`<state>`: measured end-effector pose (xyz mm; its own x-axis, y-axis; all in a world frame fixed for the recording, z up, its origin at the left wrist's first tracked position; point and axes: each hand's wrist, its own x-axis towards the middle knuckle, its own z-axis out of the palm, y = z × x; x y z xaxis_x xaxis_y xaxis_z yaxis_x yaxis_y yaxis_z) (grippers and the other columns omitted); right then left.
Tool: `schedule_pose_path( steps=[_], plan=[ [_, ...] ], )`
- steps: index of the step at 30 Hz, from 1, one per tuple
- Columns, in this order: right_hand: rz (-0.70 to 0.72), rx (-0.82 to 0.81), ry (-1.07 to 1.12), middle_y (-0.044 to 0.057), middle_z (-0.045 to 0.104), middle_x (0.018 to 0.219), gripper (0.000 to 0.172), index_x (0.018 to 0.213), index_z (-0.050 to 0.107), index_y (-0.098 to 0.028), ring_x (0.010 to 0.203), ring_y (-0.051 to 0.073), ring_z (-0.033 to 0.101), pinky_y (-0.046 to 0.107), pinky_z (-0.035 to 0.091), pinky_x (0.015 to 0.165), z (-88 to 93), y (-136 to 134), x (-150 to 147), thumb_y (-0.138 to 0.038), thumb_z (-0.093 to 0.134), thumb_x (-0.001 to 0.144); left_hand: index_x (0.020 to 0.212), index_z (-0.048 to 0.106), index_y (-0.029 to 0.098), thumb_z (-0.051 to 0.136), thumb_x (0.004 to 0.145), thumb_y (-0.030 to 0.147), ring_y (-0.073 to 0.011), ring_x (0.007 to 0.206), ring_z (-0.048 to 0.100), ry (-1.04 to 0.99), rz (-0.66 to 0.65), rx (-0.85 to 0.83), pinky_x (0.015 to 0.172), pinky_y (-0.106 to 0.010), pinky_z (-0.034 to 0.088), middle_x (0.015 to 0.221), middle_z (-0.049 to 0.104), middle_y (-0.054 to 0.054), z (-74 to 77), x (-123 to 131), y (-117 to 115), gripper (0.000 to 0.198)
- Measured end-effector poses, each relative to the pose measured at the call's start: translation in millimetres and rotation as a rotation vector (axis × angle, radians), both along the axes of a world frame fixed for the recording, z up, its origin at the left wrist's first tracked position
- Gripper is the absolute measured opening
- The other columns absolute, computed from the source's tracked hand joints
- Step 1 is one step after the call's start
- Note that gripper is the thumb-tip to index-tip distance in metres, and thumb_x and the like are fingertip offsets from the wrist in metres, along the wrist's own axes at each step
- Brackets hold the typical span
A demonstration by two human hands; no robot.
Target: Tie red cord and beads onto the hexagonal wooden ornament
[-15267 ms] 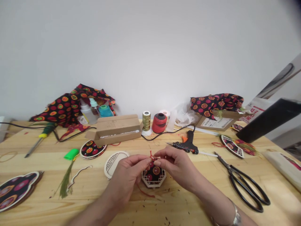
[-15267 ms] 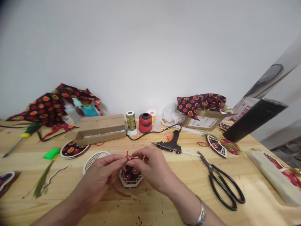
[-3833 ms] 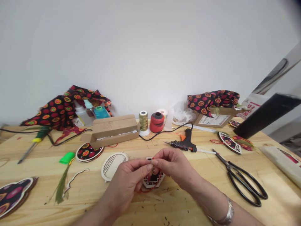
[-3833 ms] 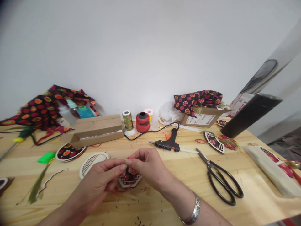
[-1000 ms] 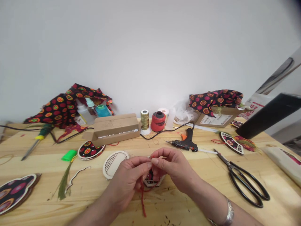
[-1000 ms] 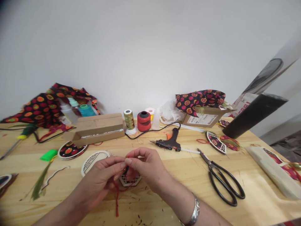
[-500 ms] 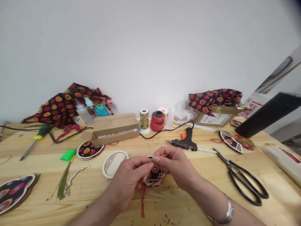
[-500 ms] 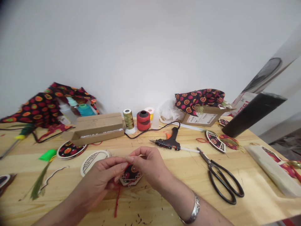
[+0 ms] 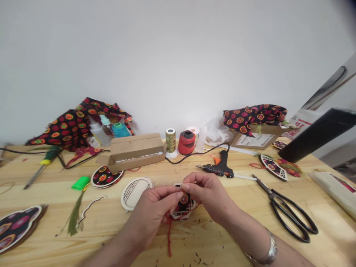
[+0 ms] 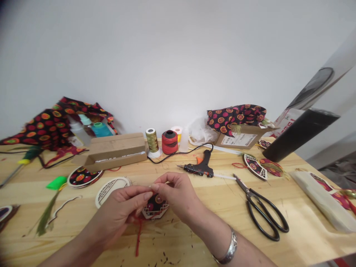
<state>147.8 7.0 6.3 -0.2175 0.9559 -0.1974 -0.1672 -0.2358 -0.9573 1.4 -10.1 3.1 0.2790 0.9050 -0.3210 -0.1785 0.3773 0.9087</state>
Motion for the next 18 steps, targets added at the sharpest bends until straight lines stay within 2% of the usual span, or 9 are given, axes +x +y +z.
schedule_pose_path(
  steps=[5, 10, 15, 18],
  plan=[
    [0.019, 0.001, -0.022, -0.002, 0.055, 0.048, 0.019, 0.062, 0.059, -0.011, 0.042, 0.004, 0.04, 0.017, 0.027, 0.04, 0.0, -0.2, -0.1, -0.027, 0.069, 0.062, 0.078, 0.073, 0.018, 0.065, 0.071, 0.024, -0.0034, 0.039, 0.03, 0.011, 0.017, 0.017, 0.039, -0.014, 0.027, 0.04, 0.041, 0.008, 0.6, -0.3, -1.4, 0.012],
    [0.063, -0.021, -0.03, -0.004, 0.051, 0.047, 0.024, 0.071, 0.061, -0.011, 0.039, 0.003, 0.038, 0.016, 0.028, 0.038, 1.8, 0.4, -0.8, -0.035, 0.062, 0.069, 0.078, 0.072, 0.017, 0.064, 0.072, 0.025, -0.0048, 0.042, 0.04, -0.099, 0.029, -0.055, 0.045, -0.015, 0.036, 0.043, 0.047, 0.006, 1.6, 0.9, -1.1, 0.013],
    [0.144, -0.054, -0.031, -0.002, 0.051, 0.045, 0.033, 0.072, 0.061, -0.011, 0.038, 0.008, 0.045, 0.02, 0.036, 0.039, -1.3, 1.0, -0.1, -0.043, 0.053, 0.074, 0.077, 0.072, 0.016, 0.064, 0.072, 0.026, -0.006, 0.043, 0.043, -0.133, 0.048, -0.057, 0.045, -0.017, 0.038, 0.043, 0.049, 0.005, 3.4, 1.3, 0.2, 0.014],
    [0.123, -0.049, -0.01, -0.002, 0.054, 0.049, 0.028, 0.073, 0.064, -0.01, 0.04, 0.006, 0.045, 0.018, 0.036, 0.041, -2.6, 1.6, -0.1, -0.038, 0.062, 0.069, 0.075, 0.071, 0.015, 0.065, 0.071, 0.027, -0.0046, 0.04, 0.04, -0.123, 0.07, -0.071, 0.041, -0.015, 0.035, 0.041, 0.046, 0.006, 2.5, 1.0, 0.8, 0.014]
  ],
)
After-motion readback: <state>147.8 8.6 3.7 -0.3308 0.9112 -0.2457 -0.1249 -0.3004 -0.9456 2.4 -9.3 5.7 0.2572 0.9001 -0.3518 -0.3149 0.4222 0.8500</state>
